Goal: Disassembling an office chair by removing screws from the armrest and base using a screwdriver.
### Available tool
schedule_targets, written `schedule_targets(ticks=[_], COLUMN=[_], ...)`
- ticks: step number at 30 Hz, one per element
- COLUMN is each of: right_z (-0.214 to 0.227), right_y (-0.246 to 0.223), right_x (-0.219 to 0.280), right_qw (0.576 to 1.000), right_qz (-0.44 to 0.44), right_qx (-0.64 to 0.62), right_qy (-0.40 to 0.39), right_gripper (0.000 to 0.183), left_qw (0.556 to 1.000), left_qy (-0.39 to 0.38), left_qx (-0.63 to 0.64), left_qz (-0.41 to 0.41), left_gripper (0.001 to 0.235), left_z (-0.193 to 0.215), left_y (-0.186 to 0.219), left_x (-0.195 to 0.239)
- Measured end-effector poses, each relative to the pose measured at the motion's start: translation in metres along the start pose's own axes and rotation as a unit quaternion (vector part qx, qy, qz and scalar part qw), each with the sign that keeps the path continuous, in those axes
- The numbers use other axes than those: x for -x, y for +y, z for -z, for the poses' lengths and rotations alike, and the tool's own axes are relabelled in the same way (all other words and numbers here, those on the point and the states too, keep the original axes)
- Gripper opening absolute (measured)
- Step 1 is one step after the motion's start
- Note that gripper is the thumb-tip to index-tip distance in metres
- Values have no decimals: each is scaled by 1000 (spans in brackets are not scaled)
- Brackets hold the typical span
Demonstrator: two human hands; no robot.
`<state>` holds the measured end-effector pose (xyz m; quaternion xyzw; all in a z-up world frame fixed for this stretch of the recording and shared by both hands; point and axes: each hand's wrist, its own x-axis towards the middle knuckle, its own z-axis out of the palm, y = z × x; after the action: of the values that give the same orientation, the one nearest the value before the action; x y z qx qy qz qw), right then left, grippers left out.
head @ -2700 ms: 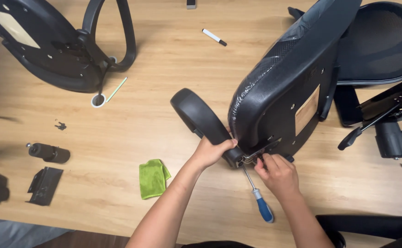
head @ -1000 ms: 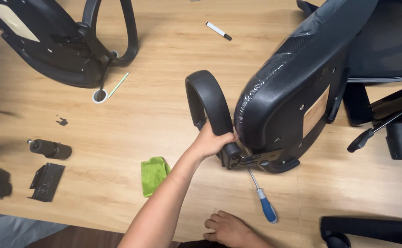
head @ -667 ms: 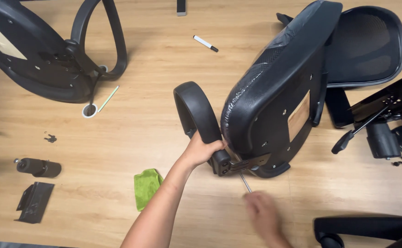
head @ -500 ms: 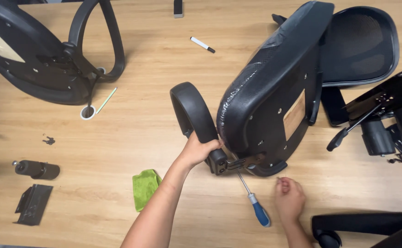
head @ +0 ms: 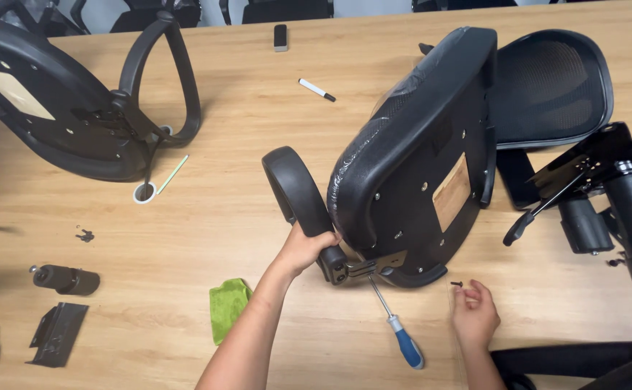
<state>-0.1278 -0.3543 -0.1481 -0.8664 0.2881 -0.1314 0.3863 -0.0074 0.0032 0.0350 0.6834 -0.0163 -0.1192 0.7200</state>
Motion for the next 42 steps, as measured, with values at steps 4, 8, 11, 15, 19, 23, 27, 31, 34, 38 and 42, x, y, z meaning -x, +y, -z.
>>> schedule_targets(ticks=[4, 8, 11, 15, 19, 23, 27, 31, 34, 38, 42], right_z=[-11, 13, -2, -41, -36, -51, -57, -35, -31, -42, -45], right_y=[-20, -153, -173, -90, -72, -75, -67, -107, -123, -125, -136], right_x=[28, 76, 65, 43, 31, 21, 26, 36, 41, 45, 53], right_qw=[997, 974, 973, 981, 817, 649, 674, 709, 743, 763, 794], right_qz=[-5, 219, 218, 157, -290, -411, -362, -356, -343, -320, -321], right_qx=[-78, 23, 35, -116, -493, -592, -587, -564, -533, -515, -465], right_qy=[16, -52, -61, -12, -77, -246, -264, -228, -214, -225, -223], right_gripper=[33, 83, 106, 96, 69, 69, 65, 59, 69, 81, 86], left_qw=[1000, 999, 999, 998, 998, 996, 992, 988, 983, 943, 928], left_qy=[-7, -9, -9, 5, 5, -5, 42, 150, 183, 292, 317], left_qx=[19, 35, 45, 61, 41, 80, 98, 33, 10, 110, 188], left_qz=[-3, -18, -10, 25, 48, 34, 70, -9, 6, 116, -57], left_gripper=[17, 15, 14, 19, 26, 39, 57, 56, 42, 45, 52], left_z=[-1, 0, 3, 9, 15, 21, 27, 50, 82, 89, 111], left_y=[-3, -9, -22, -33, -44, -58, -73, -90, -142, -87, -117], left_x=[0, 3, 2, 11, 18, 28, 44, 63, 68, 88, 93])
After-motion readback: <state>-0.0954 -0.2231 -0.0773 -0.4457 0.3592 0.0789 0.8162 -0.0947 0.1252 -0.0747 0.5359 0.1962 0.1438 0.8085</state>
